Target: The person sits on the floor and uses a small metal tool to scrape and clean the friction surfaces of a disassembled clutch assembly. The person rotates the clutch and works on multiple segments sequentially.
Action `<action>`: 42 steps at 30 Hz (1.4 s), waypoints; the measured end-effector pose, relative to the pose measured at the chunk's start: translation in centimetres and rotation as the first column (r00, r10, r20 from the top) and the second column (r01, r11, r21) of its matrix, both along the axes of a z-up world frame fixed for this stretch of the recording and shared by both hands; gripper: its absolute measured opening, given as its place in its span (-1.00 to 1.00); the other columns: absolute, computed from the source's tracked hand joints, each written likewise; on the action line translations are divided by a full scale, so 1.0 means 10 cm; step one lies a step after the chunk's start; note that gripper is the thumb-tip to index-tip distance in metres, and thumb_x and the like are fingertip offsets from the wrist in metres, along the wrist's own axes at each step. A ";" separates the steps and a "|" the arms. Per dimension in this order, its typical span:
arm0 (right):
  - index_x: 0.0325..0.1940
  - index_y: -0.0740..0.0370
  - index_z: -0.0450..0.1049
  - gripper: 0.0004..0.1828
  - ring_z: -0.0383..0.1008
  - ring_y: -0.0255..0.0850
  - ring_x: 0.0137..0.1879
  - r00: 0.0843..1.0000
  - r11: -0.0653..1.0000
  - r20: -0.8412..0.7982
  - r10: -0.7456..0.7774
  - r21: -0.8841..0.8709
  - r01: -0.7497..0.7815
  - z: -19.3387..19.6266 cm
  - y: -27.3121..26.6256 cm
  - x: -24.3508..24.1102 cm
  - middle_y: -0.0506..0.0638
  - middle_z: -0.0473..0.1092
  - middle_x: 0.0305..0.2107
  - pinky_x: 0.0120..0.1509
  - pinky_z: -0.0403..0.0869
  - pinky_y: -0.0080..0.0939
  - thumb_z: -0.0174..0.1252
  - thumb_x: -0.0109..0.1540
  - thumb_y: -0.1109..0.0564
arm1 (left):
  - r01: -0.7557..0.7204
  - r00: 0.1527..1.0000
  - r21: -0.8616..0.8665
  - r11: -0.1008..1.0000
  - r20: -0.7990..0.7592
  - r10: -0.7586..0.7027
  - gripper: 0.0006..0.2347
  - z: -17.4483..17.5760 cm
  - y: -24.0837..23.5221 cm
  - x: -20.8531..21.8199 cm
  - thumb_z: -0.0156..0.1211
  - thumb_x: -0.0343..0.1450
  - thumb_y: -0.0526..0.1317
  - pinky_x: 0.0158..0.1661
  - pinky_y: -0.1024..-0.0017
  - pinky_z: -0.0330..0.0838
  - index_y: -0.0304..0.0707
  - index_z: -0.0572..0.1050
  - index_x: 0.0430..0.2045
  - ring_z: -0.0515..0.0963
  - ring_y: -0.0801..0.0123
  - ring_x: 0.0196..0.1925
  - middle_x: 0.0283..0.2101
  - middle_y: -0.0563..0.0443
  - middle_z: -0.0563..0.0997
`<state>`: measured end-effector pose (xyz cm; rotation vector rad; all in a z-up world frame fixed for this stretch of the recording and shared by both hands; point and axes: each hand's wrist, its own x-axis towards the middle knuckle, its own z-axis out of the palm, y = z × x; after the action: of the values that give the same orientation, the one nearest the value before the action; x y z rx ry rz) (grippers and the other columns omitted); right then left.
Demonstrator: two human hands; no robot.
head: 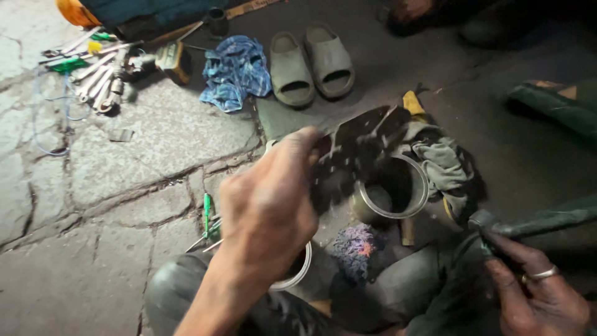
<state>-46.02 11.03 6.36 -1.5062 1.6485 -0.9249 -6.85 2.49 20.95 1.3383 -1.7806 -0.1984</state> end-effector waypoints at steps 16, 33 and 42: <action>0.30 0.28 0.48 -0.49 0.35 -0.42 -0.46 0.996 0.996 0.062 0.062 0.064 -0.066 -0.01 0.20 0.40 -0.07 0.43 -0.56 -0.35 0.40 -0.37 0.15 0.24 0.33 | 0.250 0.777 -0.006 0.968 0.598 -0.197 -0.60 -1.85 1.35 0.03 -0.06 0.47 -0.24 0.30 -0.08 0.30 -0.59 0.41 0.15 0.48 -0.38 0.27 0.23 -0.57 0.45; 0.06 -0.12 0.63 -0.54 0.58 -0.23 -0.37 0.843 0.975 -0.498 0.201 0.181 -0.126 -0.05 0.25 1.87 -0.01 0.48 -0.43 -0.28 0.50 -0.18 0.26 0.13 0.29 | -0.021 0.993 0.170 0.985 0.117 0.001 -0.72 -1.71 0.35 0.40 0.21 0.52 -0.34 0.25 0.23 0.47 -0.38 0.47 0.13 0.57 -0.03 0.32 0.21 -0.22 0.56; 0.09 -0.09 0.62 -0.53 0.61 -0.24 -0.32 0.848 0.985 -0.505 0.159 0.141 -0.100 0.00 0.07 2.19 -0.02 0.49 -0.39 -0.23 0.53 -0.19 0.27 0.14 0.31 | -0.017 0.995 0.293 0.956 0.103 -0.014 -0.57 -2.05 -0.22 0.31 0.10 0.55 -0.14 0.45 -0.02 0.03 -0.32 0.33 0.32 0.21 -0.12 0.53 0.41 -0.32 0.35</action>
<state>-24.15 11.77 6.33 -1.8704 1.8947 -0.3554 -3.71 0.33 0.40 1.5839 -1.8906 -0.4126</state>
